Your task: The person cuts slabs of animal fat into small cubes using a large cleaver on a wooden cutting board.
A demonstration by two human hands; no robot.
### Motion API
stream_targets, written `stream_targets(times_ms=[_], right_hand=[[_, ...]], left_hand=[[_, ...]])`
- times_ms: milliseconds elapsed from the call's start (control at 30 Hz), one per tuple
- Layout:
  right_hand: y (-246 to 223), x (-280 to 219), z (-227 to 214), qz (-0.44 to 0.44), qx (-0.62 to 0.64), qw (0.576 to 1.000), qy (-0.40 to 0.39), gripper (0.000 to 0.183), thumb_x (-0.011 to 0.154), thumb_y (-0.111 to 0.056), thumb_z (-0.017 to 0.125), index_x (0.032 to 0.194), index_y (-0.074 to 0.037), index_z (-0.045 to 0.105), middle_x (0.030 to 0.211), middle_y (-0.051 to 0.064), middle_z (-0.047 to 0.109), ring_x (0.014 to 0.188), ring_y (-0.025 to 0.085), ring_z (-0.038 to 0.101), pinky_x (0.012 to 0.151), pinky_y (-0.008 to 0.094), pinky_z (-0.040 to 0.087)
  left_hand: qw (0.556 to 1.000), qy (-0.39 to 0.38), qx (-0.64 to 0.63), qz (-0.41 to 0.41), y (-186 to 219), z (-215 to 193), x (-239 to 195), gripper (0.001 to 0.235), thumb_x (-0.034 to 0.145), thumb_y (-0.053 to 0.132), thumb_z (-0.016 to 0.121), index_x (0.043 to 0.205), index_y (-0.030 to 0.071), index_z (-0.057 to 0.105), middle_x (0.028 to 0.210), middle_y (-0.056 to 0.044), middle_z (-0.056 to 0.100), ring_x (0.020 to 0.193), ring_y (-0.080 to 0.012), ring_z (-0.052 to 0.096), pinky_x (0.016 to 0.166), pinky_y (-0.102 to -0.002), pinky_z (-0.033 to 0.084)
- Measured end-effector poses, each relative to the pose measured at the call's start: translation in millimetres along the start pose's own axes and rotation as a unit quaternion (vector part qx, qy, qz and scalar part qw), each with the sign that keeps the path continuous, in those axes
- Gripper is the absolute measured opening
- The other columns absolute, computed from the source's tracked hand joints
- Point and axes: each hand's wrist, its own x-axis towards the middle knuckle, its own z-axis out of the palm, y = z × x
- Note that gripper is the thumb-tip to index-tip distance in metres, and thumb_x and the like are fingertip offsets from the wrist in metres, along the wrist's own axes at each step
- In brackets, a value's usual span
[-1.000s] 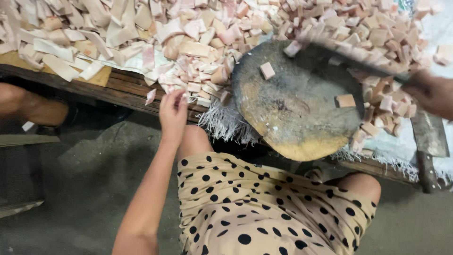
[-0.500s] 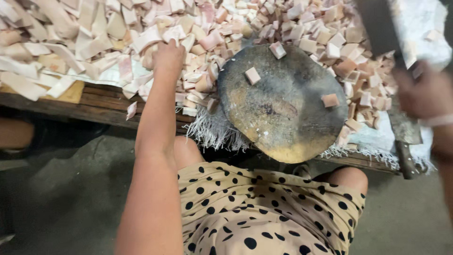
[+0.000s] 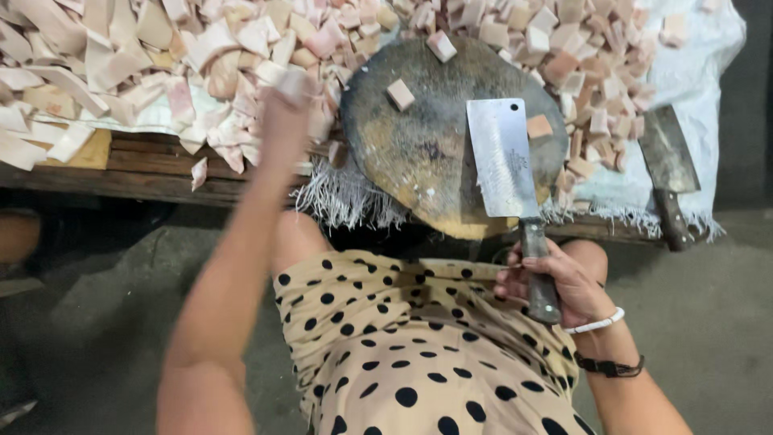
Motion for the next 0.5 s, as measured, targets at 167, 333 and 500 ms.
stream_targets(times_ms=[167,333,500], right_hand=[[9.7,-25.2,-0.7,0.011,0.006,0.999,-0.033,0.032,0.09,-0.015,0.061,0.122,-0.015,0.058,0.073,0.003,0.058,0.049,0.014,0.055,0.041,0.034,0.05],[31.9,-36.7,-8.3,-0.033,-0.113,0.989,0.087,0.02,0.1,-0.027,0.056,0.108,-0.01,0.051,0.067,0.003,0.054,0.044,0.017,0.051,0.039,0.035,0.046],[27.9,-48.1,2.7,-0.238,-0.379,0.887,0.114,0.028,0.1,-0.021,0.061,0.122,-0.005,0.053,0.071,0.008,0.059,0.052,0.019,0.057,0.047,0.034,0.046]], left_hand=[[0.964,-0.203,-0.158,-0.066,46.1,97.4,-116.3,0.03,0.085,0.015,0.072,0.111,0.004,0.06,0.096,-0.008,0.071,0.08,-0.0163,0.073,0.062,-0.033,0.061],[0.978,-0.201,0.024,-0.046,52.0,122.3,-174.2,0.05,0.08,0.001,0.074,0.128,0.006,0.061,0.112,-0.012,0.066,0.088,-0.0178,0.069,0.075,-0.03,0.06],[0.989,-0.143,0.037,0.017,28.4,100.6,-197.7,0.048,0.08,0.001,0.073,0.127,0.005,0.064,0.119,-0.013,0.06,0.085,-0.0199,0.07,0.076,-0.031,0.06]])
